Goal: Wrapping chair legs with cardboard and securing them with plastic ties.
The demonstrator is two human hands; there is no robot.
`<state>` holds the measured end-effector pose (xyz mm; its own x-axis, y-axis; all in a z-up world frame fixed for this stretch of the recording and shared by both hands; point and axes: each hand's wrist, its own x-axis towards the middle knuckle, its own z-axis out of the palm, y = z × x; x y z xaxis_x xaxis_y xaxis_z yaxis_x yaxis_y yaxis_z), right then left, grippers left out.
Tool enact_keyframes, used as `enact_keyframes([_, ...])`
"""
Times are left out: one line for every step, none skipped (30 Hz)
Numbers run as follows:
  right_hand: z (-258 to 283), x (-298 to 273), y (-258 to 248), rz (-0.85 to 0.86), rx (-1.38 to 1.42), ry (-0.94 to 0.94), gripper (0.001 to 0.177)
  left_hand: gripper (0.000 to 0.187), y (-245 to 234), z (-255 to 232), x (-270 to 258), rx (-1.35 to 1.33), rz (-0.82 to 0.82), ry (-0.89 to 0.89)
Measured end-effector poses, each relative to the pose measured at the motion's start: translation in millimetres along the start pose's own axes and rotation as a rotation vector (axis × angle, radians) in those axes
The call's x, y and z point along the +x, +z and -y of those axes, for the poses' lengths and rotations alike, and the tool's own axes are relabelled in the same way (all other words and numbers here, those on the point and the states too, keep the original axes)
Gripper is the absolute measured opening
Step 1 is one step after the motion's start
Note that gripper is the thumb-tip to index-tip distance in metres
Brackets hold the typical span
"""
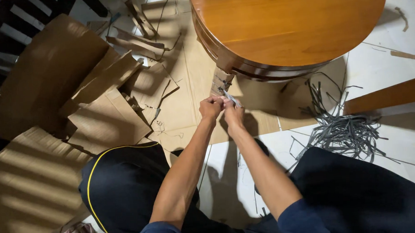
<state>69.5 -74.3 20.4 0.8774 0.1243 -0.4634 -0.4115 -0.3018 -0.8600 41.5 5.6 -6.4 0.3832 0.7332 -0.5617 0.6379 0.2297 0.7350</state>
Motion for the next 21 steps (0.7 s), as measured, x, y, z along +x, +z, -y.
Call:
enact_keyframes([15, -17, -5, -0.003, -0.001, -0.002, 0.026, 0.006, 5, 4, 8, -0.002, 0.003, 0.002])
enact_keyframes([27, -36, -9, 0.049, 0.135, 0.062, 0.017, 0.007, 9, 9, 15, -0.037, 0.025, -0.034])
enact_keyframes([41, -55, -13, 0.102, 0.271, 0.127, 0.010, 0.008, 14, 15, 23, -0.071, 0.047, -0.071])
enact_keyframes([41, -55, -15, 0.101, 0.272, 0.125, 0.010, 0.008, 11, 11, 20, -0.071, 0.048, -0.069])
enact_keyframes([42, -56, -17, 0.155, 0.351, 0.158, 0.010, 0.012, 8, 8, 18, -0.137, 0.075, -0.098])
enact_keyframes([41, -58, -19, 0.208, 0.430, 0.194, 0.010, 0.016, 5, 7, 14, -0.201, 0.103, -0.131])
enact_keyframes([36, -58, -18, 0.206, 0.429, 0.196, 0.010, 0.016, -1, 1, 5, -0.200, 0.105, -0.133])
enact_keyframes([32, -56, -16, 0.209, 0.414, 0.201, 0.012, 0.018, -7, -7, -2, -0.243, 0.123, -0.138])
enact_keyframes([28, -54, -14, 0.211, 0.398, 0.205, 0.015, 0.021, -12, -15, -9, -0.286, 0.141, -0.143])
enact_keyframes([27, -53, -11, 0.212, 0.397, 0.207, 0.015, 0.021, -17, -19, -15, -0.287, 0.140, -0.146])
enact_keyframes([26, -51, -9, 0.166, 0.326, 0.177, 0.018, 0.026, -22, -22, -20, -0.351, 0.165, -0.156])
enact_keyframes([26, -49, -4, 0.122, 0.258, 0.146, 0.021, 0.030, -29, -26, -24, -0.415, 0.188, -0.165])
enact_keyframes([7, -30, 1, 0.126, 0.258, 0.147, 0.021, 0.030, -29, -26, -23, -0.415, 0.185, -0.166])
enact_keyframes([-12, -10, 6, 0.048, 0.115, 0.097, 0.026, 0.029, -29, -25, -22, -0.378, 0.197, -0.153])
enact_keyframes([-31, 9, 10, -0.029, -0.029, 0.046, 0.031, 0.028, -29, -24, -22, -0.341, 0.210, -0.140])
enact_keyframes([-31, 13, 13, -0.028, -0.026, 0.045, 0.031, 0.028, -30, -27, -25, -0.340, 0.208, -0.138])
enact_keyframes([-31, 18, 15, -0.063, -0.063, 0.043, 0.034, 0.032, -31, -30, -27, -0.336, 0.202, -0.121])
enact_keyframes([-32, 22, 16, -0.102, -0.101, 0.043, 0.037, 0.036, -30, -32, -31, -0.331, 0.198, -0.105])
enact_keyframes([-27, 22, 17, -0.103, -0.100, 0.043, 0.037, 0.036, -27, -28, -27, -0.330, 0.200, -0.105])
enact_keyframes([-24, 21, 19, -0.096, -0.070, 0.043, 0.043, 0.033, -25, -25, -22, -0.307, 0.181, -0.098])
enact_keyframes([-20, 20, 20, -0.089, -0.039, 0.042, 0.048, 0.030, -23, -21, -18, -0.283, 0.163, -0.090])
